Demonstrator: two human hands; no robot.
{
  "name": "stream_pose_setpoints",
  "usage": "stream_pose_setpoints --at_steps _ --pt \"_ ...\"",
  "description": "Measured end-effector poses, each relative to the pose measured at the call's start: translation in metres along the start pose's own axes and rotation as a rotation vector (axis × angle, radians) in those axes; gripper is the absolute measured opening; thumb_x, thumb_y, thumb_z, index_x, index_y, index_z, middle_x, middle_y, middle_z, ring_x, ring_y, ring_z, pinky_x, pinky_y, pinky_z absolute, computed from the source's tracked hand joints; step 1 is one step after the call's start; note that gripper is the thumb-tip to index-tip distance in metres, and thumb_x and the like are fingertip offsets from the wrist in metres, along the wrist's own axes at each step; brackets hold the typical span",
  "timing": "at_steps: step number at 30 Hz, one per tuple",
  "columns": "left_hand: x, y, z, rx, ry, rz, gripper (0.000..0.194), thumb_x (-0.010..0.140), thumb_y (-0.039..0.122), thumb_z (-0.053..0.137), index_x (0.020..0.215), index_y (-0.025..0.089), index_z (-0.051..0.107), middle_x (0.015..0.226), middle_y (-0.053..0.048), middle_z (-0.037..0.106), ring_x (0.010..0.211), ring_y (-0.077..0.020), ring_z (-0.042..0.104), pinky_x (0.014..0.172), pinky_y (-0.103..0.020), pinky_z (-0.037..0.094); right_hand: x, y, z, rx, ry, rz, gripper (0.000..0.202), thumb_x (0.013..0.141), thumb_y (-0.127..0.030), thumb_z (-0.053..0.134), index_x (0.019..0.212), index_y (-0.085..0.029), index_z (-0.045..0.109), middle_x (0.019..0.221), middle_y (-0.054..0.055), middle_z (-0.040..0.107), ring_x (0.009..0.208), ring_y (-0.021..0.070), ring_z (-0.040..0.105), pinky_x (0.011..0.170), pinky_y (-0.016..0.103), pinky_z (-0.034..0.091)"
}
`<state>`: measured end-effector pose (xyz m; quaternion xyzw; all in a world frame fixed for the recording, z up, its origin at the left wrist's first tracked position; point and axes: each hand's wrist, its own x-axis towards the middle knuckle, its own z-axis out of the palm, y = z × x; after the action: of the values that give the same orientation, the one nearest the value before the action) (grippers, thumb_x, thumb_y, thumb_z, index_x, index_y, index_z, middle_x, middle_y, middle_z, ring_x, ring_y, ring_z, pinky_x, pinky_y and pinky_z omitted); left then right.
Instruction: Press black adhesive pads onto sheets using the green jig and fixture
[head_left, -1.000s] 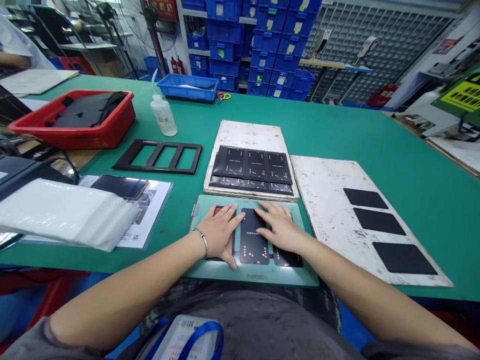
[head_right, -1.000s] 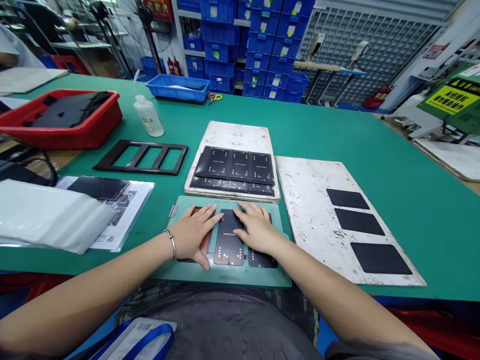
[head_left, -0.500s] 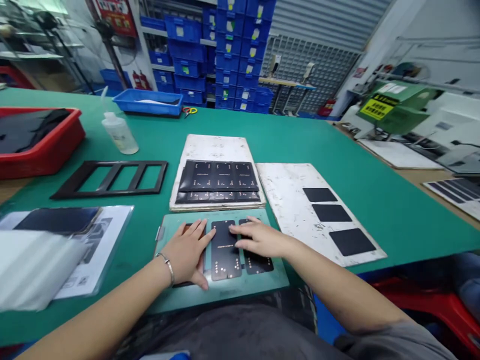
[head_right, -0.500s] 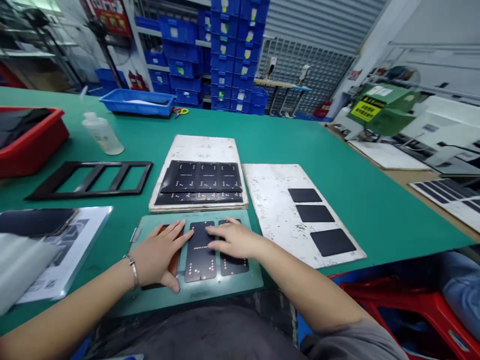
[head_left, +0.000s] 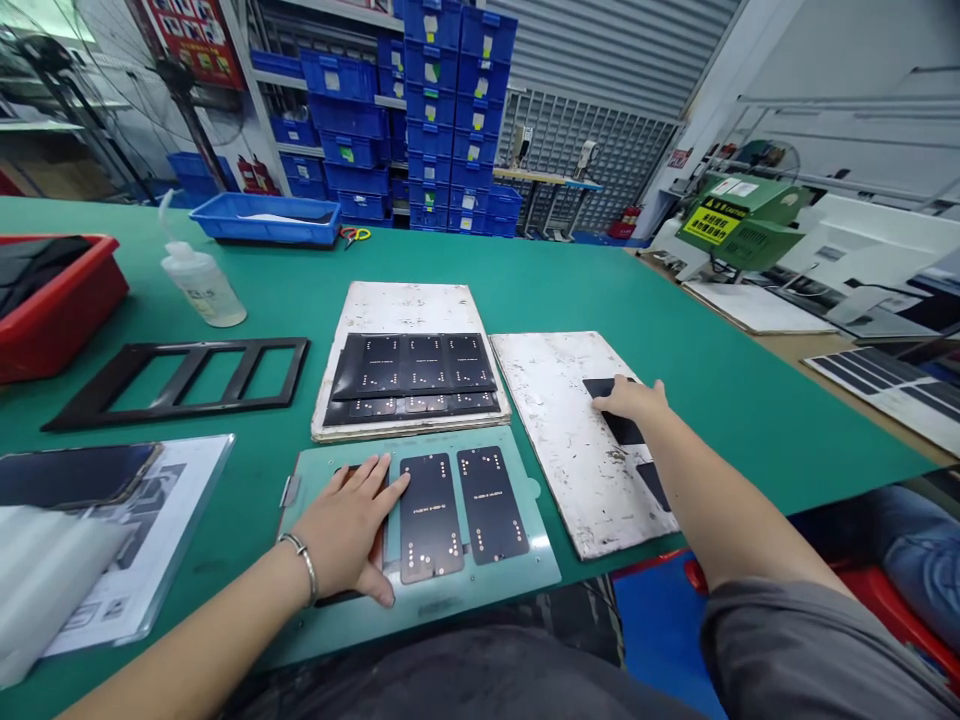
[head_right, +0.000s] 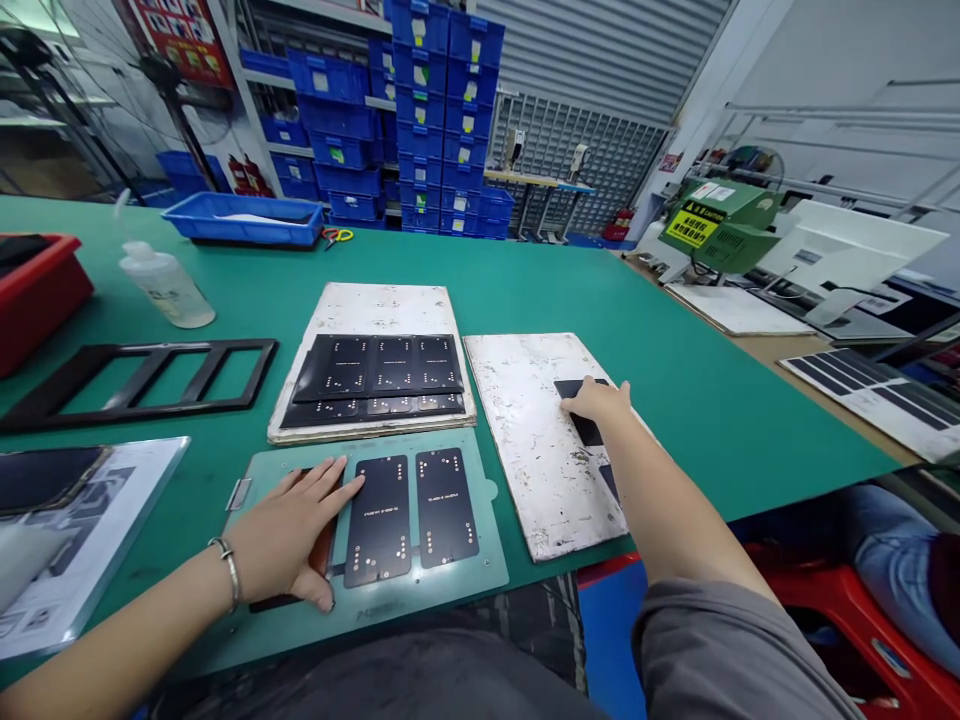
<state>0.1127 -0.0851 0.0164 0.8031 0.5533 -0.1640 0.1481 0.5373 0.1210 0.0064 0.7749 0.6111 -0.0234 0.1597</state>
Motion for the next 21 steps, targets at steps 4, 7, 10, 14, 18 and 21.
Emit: stream_pose_setpoints --at_steps 4,7,10,14,18,21 --pt "0.000 0.000 -0.001 -0.032 -0.006 -0.001 0.132 0.036 0.079 0.064 0.144 0.017 0.020 0.150 -0.018 0.005 0.137 -0.0374 0.006 0.108 -0.054 0.013 0.003 -0.018 -0.002 -0.028 -0.008 -0.009 0.066 0.072 -0.045 0.051 0.123 -0.005 0.045 0.094 0.018 0.064 0.094 0.0325 0.059 0.099 0.054 0.018" --pt "0.000 0.001 -0.002 -0.045 -0.015 -0.010 0.128 0.040 0.078 0.063 0.144 0.017 0.020 0.150 -0.018 0.004 0.137 -0.0370 0.005 0.108 -0.054 0.011 -0.002 -0.034 -0.005 -0.064 0.018 -0.023 0.070 0.072 -0.031 0.053 0.133 -0.004 0.034 0.086 0.015 0.066 0.089 0.0323 0.061 0.100 0.057 0.009" --pt "-0.001 0.002 -0.004 -0.041 -0.032 -0.008 0.126 0.043 0.078 0.062 0.144 0.016 0.018 0.150 -0.018 0.003 0.137 -0.0360 0.003 0.108 -0.054 0.011 -0.011 -0.036 -0.016 -0.097 0.100 0.004 0.073 0.074 -0.022 0.050 0.139 -0.005 0.023 0.084 0.014 0.066 0.089 0.0336 0.061 0.099 0.061 0.001" --pt "-0.001 0.002 -0.005 -0.035 -0.034 -0.003 0.124 0.044 0.078 0.060 0.144 0.016 0.020 0.150 -0.019 0.004 0.137 -0.0365 0.004 0.108 -0.055 0.010 -0.019 -0.013 -0.048 0.051 0.286 0.101 0.062 0.074 -0.020 0.053 0.133 -0.008 0.035 0.086 0.017 0.065 0.092 0.0334 0.060 0.097 0.058 0.018" --pt "0.001 0.001 -0.001 -0.048 -0.002 0.014 0.125 0.042 0.077 0.062 0.143 0.015 0.023 0.150 -0.021 0.007 0.137 -0.0385 0.006 0.108 -0.056 0.011 -0.042 -0.009 -0.080 0.653 0.365 -0.039 0.064 0.067 -0.021 0.062 0.128 -0.015 0.042 0.093 0.014 0.062 0.088 0.0305 0.060 0.077 0.046 0.043" --pt "0.002 0.000 0.003 -0.044 0.013 0.036 0.125 0.042 0.077 0.063 0.143 0.014 0.023 0.150 -0.023 0.007 0.137 -0.0387 0.005 0.107 -0.057 0.005 -0.077 -0.048 -0.087 1.200 0.310 -0.391 0.064 0.064 -0.023 0.067 0.123 -0.020 0.044 0.090 0.007 0.063 0.084 0.0243 0.061 0.072 0.038 0.048"
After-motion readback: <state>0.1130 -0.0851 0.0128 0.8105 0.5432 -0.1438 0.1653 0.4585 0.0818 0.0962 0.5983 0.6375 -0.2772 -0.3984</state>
